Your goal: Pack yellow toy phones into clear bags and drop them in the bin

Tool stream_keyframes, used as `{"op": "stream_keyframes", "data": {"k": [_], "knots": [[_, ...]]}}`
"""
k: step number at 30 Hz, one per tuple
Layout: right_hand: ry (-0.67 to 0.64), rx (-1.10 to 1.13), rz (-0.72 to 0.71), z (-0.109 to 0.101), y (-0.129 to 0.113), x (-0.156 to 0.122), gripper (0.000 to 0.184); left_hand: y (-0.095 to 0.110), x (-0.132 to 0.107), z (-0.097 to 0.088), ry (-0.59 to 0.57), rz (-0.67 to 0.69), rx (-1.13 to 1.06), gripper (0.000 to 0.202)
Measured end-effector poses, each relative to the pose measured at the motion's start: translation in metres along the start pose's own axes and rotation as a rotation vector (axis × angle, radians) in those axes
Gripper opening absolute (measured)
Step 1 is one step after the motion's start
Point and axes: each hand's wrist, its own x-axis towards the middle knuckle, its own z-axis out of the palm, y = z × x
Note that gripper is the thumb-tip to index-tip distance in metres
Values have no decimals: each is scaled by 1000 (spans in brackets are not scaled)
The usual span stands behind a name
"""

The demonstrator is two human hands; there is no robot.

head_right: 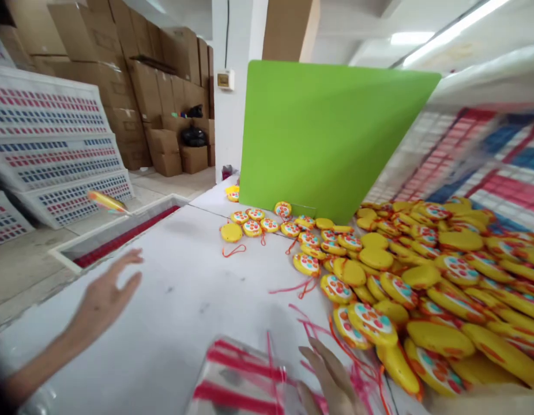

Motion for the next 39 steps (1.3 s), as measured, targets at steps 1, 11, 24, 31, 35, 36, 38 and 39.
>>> {"op": "stream_keyframes", "data": {"k": [1,11,24,31,35,36,38,39], "knots": [[-29,32,25,10,-3,14,37,-8,-7,21,-81,-19,-17,36],[-35,169,95,122,-4,196,40,-31,21,143,-301,-144,-97,49],[-83,-99,121,159,44,442,46,-41,123,219,-245,-189,-184,54],[-206,-92,-65,180,51,423,36,-39,143,226,-242,-231,-207,53],[-201,-124,-101,163,62,401,33,-36,153,229,-234,-270,-243,54],[-157,-150,-62,157,70,405,34,-36,154,230,-231,-280,-254,54],[-26,-217,61,144,91,422,40,-37,154,231,-221,-284,-282,53],[33,-249,127,139,103,434,43,-38,154,232,-216,-281,-298,52]]}}
